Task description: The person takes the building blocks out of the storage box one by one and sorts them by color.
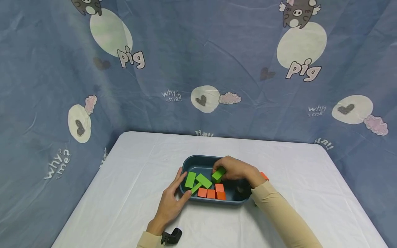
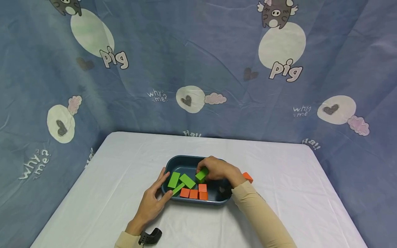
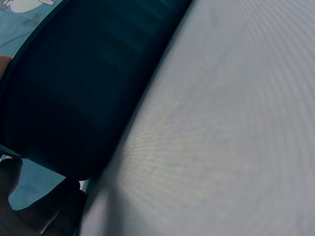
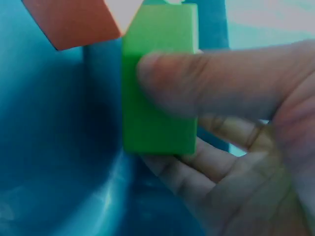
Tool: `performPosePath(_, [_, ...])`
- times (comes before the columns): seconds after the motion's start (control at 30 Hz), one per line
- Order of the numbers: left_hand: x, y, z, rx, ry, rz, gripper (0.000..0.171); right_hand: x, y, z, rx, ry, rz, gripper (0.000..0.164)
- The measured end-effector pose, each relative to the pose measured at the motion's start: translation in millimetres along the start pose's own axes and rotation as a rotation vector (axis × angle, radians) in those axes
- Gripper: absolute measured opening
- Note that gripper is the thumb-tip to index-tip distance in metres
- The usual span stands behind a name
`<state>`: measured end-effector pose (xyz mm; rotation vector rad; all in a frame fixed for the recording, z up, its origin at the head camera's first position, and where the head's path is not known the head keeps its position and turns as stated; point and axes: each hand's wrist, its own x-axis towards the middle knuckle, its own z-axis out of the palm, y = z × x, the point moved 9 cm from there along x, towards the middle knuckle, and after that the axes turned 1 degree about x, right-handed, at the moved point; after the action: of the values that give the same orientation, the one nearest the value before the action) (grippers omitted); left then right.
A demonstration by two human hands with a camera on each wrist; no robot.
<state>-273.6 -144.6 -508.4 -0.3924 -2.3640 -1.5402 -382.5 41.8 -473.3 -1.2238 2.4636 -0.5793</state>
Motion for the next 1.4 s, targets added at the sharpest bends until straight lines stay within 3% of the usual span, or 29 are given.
performPosePath(0.33, [1.0,0.7,2.4,0.031,0.008,0.007,0.065,-17.4,-8.6,-24.8,0.120,0.074,-0.001,0.033])
performPosePath(0.5, [-1.7,-0.4,-2.1,0.056,0.031,-0.007,0.066,-23.2,-11.1,-36.5,0.183,0.154,-0.027,0.031])
performPosePath(0.77, [-0.3,1.8,1.4,0.085,0.023,0.007,0.065,-56.0,1.7,-59.3,0.307,0.270,0.051,0.034])
performPosePath(1.4, [-1.0,-1.3,4.4,0.077,0.011,-0.047,0.065,-121.1,27.8,-69.0,0.310,0.375,0.157,0.028])
